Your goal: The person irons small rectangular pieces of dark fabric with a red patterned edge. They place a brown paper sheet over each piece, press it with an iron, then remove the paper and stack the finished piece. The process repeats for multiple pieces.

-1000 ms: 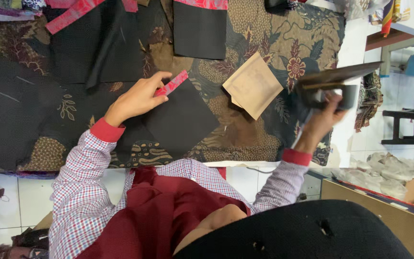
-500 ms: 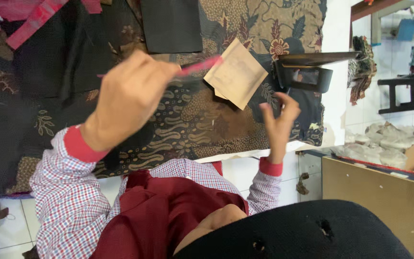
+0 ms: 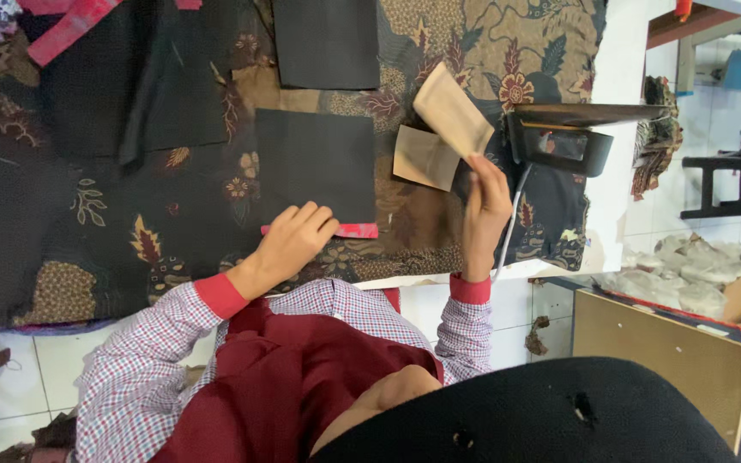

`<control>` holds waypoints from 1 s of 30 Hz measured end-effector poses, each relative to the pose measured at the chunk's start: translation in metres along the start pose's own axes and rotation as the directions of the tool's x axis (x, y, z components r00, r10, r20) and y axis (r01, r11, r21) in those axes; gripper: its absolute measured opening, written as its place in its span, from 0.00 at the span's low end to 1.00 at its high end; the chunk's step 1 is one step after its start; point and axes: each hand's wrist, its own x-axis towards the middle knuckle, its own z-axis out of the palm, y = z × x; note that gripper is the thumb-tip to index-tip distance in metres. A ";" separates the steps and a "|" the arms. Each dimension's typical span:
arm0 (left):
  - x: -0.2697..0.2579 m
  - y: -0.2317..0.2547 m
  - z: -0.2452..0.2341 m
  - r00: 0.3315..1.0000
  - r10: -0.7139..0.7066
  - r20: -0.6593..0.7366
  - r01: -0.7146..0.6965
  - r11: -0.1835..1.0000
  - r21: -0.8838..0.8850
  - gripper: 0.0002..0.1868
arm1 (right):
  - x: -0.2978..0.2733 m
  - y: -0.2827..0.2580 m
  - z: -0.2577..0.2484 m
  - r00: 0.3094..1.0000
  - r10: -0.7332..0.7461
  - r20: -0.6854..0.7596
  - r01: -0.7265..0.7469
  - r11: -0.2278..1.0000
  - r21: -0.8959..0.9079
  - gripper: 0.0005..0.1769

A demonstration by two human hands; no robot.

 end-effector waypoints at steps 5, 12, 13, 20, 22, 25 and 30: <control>-0.011 0.002 -0.005 0.994 0.019 -0.109 -0.046 0.968 -0.248 0.14 | -0.012 -0.021 0.009 0.994 -0.113 -0.008 0.113 0.989 0.100 0.19; -0.033 -0.046 -0.040 0.874 -0.274 -0.401 0.128 0.926 -0.355 0.10 | -0.055 -0.038 0.047 0.853 -0.340 0.396 0.300 0.940 0.161 0.24; -0.035 -0.053 -0.043 0.864 -0.373 -0.338 0.246 0.899 -0.363 0.11 | -0.058 -0.037 0.052 0.832 -0.360 0.423 0.333 0.933 0.138 0.25; -0.031 -0.084 -0.031 0.961 -0.227 0.160 0.251 0.956 -0.149 0.53 | -0.072 -0.025 0.068 0.744 -0.401 0.535 0.500 0.865 -0.048 0.25; -0.033 -0.085 -0.026 0.955 -0.228 0.191 0.260 0.952 -0.162 0.56 | -0.073 -0.024 0.066 0.730 -0.405 0.551 0.528 0.846 -0.078 0.25; -0.038 -0.086 -0.022 0.953 -0.226 0.203 0.254 0.959 -0.123 0.56 | -0.074 -0.024 0.062 0.721 -0.392 0.571 0.525 0.847 -0.081 0.24; -0.040 -0.088 -0.021 0.955 -0.213 0.206 0.243 0.961 -0.131 0.57 | -0.069 -0.023 0.066 0.799 -0.243 0.551 0.389 0.907 -0.163 0.25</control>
